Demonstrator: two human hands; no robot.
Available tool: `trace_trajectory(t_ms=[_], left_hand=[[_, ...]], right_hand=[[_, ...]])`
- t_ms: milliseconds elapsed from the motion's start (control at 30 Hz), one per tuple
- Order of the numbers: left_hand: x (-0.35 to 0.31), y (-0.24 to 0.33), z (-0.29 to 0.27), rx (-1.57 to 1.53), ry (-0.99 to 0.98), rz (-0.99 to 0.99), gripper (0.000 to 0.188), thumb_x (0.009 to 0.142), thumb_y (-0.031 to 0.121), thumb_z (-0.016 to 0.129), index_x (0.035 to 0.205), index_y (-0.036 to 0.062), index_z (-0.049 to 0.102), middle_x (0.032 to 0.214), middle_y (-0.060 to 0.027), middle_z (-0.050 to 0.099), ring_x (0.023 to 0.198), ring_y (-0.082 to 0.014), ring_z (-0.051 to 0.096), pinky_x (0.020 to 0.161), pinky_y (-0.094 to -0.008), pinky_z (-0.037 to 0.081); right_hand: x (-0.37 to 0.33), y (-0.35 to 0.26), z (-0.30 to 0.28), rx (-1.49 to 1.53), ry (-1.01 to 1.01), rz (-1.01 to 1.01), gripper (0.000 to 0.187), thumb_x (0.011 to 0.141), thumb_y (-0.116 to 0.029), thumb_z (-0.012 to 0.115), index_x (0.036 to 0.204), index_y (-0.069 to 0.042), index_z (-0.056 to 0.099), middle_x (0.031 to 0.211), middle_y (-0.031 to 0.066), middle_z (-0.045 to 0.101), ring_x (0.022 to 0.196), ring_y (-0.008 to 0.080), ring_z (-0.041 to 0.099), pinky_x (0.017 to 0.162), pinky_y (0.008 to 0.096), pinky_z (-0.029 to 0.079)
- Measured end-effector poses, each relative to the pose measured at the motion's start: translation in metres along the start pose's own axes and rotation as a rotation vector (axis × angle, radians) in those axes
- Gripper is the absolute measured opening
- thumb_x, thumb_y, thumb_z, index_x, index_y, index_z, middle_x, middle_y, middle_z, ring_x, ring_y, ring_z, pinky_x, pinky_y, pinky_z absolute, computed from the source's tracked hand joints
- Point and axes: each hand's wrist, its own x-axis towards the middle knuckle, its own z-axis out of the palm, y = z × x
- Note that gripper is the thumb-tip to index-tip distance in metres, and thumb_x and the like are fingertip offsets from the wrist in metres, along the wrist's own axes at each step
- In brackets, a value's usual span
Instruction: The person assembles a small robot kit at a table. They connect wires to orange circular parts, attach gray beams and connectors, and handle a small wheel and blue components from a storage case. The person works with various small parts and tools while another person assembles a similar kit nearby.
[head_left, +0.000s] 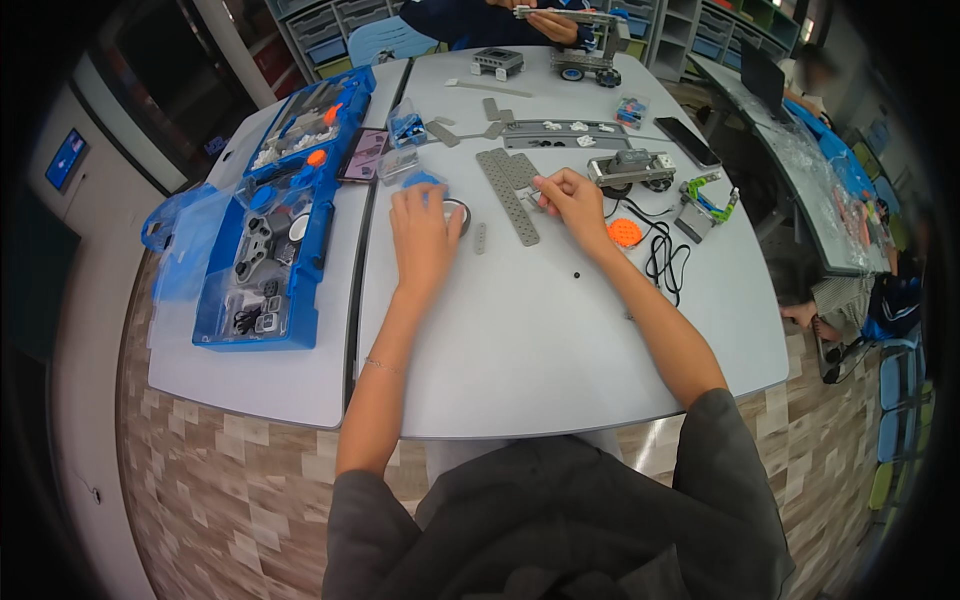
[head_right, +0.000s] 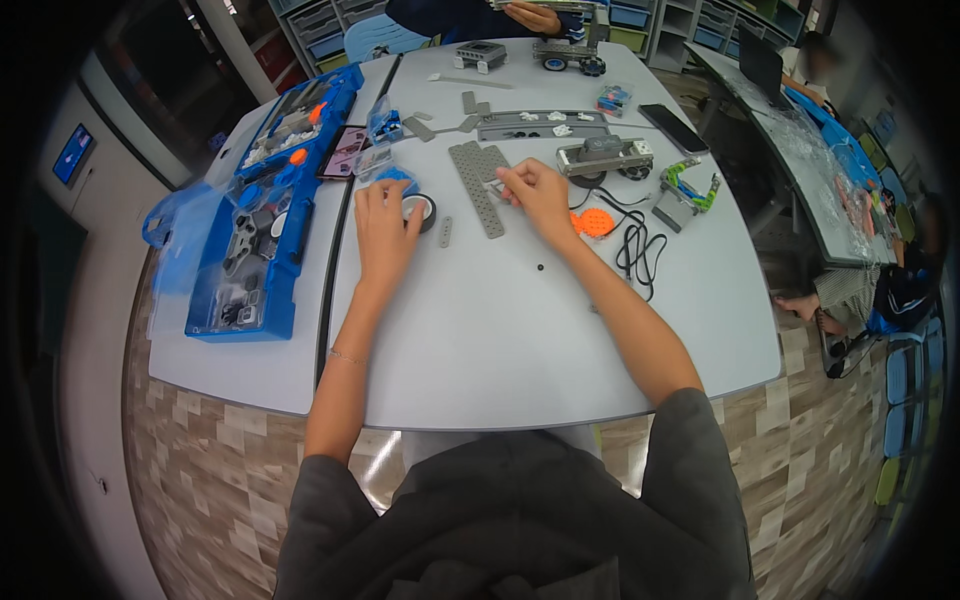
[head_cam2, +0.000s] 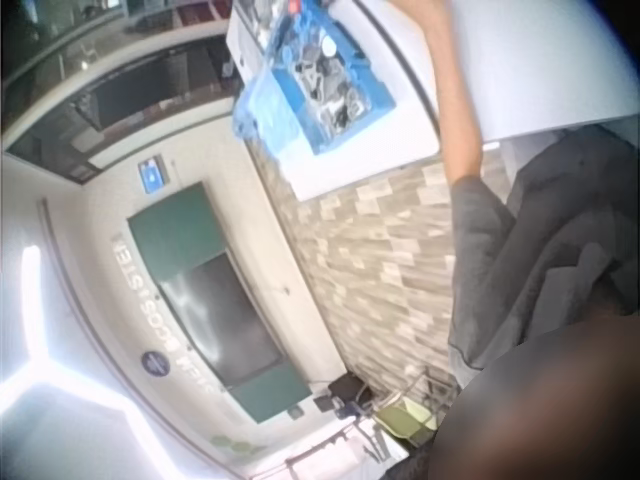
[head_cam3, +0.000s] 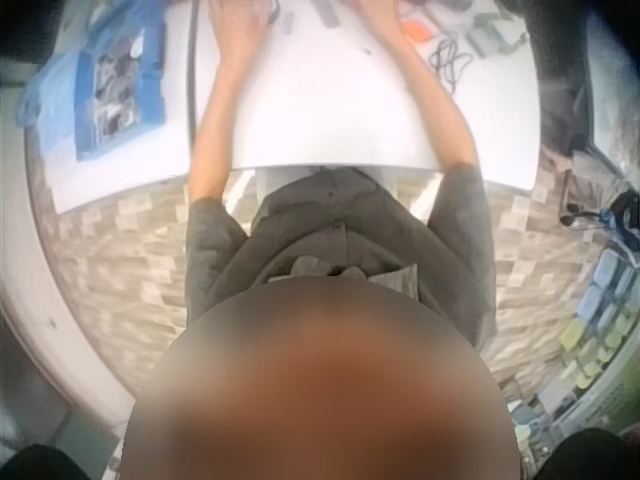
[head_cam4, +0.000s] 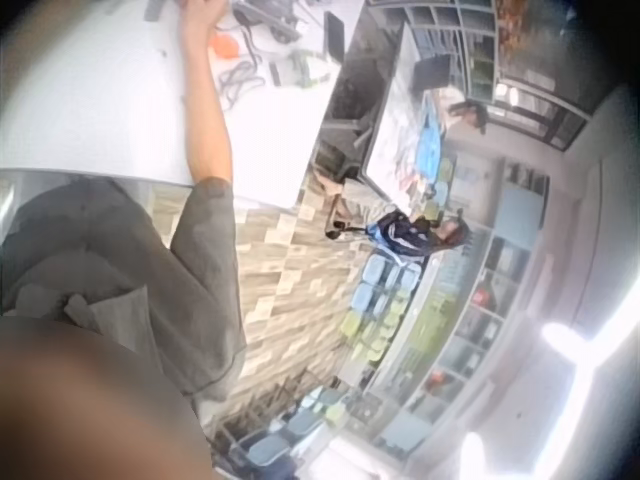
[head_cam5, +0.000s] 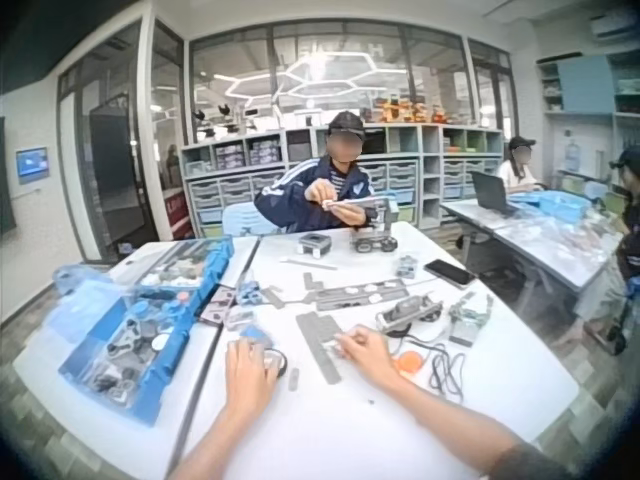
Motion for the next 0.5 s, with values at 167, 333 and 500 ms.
trace_trajectory(t_ms=[167,333,500], left_hand=[[-0.025,0.084,0.018,-0.656,-0.374,0.147,0.029,0.087,0.014,0.077,0.111,0.0016,0.065,0.107,-0.0117,0.06,0.108,-0.0298,0.056,0.093,-0.0395,0.047],[-0.039,0.141,0.049,-0.787,-0.397,0.082,0.02,0.088,0.01,0.074,0.104,0.0007,0.066,0.1,-0.0112,0.06,0.102,-0.0311,0.059,0.091,-0.04,0.049],[-0.04,0.137,0.054,-0.745,-0.407,0.056,0.009,0.088,0.003,0.07,0.096,-0.0001,0.068,0.097,-0.0107,0.062,0.097,-0.0309,0.061,0.084,-0.0403,0.051]], right_hand=[[0.001,0.006,-0.001,0.083,0.026,0.022,0.026,0.095,-0.029,0.074,0.086,-0.005,0.067,0.072,-0.0014,0.067,0.061,0.0022,0.053,0.056,0.0179,0.04],[0.006,0.009,-0.004,0.083,0.041,0.001,0.028,0.094,-0.029,0.076,0.085,-0.004,0.068,0.072,0.0004,0.069,0.062,0.0034,0.055,0.057,0.0192,0.042],[0.008,0.01,-0.009,0.158,0.033,0.003,0.028,0.094,-0.029,0.075,0.084,-0.004,0.067,0.071,0.001,0.069,0.061,0.0036,0.055,0.058,0.0198,0.043]])
